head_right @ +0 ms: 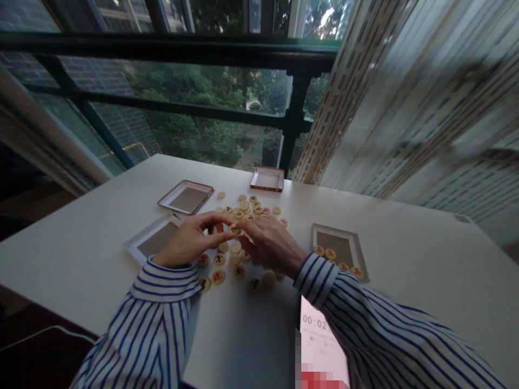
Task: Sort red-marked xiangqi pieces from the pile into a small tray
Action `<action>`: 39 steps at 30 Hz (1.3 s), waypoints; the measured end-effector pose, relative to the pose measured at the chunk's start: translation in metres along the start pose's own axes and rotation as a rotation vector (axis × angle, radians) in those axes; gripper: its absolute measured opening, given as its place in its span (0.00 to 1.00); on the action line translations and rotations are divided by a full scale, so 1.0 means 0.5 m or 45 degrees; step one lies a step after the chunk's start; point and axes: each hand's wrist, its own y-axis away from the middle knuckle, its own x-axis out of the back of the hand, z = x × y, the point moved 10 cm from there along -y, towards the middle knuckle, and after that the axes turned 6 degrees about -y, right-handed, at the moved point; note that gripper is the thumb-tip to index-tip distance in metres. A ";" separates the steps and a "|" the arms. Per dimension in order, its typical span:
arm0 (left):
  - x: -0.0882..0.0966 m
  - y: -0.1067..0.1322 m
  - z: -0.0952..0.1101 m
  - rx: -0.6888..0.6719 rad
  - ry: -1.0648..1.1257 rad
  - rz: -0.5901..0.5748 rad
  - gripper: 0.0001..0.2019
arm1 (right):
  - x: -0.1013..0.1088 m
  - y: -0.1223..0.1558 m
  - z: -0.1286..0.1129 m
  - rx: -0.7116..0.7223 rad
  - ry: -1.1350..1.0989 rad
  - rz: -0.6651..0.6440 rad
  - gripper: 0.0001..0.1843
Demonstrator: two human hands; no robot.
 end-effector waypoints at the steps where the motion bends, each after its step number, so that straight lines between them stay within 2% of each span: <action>1: 0.001 0.000 0.000 -0.002 -0.006 0.003 0.17 | 0.003 -0.002 0.005 -0.035 -0.059 0.017 0.13; 7: -0.001 0.001 0.000 -0.021 0.051 -0.027 0.16 | 0.010 -0.017 0.015 -0.147 -0.278 0.013 0.11; 21: -0.006 0.000 -0.033 0.022 0.399 -0.059 0.16 | -0.017 -0.039 0.025 -0.214 -0.174 -0.082 0.14; 24: 0.026 -0.006 -0.060 0.074 0.252 0.114 0.16 | -0.026 -0.051 0.027 -0.182 -0.109 -0.088 0.13; 27: 0.089 0.002 -0.090 0.199 -0.076 0.468 0.15 | -0.052 -0.066 0.034 -0.168 0.019 -0.175 0.10; 29: 0.112 0.008 -0.094 0.254 -0.279 0.579 0.15 | -0.072 -0.074 0.039 -0.174 0.096 -0.249 0.10; 33: 0.124 0.015 -0.091 0.306 -0.470 0.615 0.15 | -0.103 -0.090 0.042 -0.181 0.162 -0.327 0.10; 39: 0.121 0.016 -0.095 0.354 -0.529 0.588 0.14 | -0.133 -0.109 0.050 -0.215 0.226 -0.385 0.11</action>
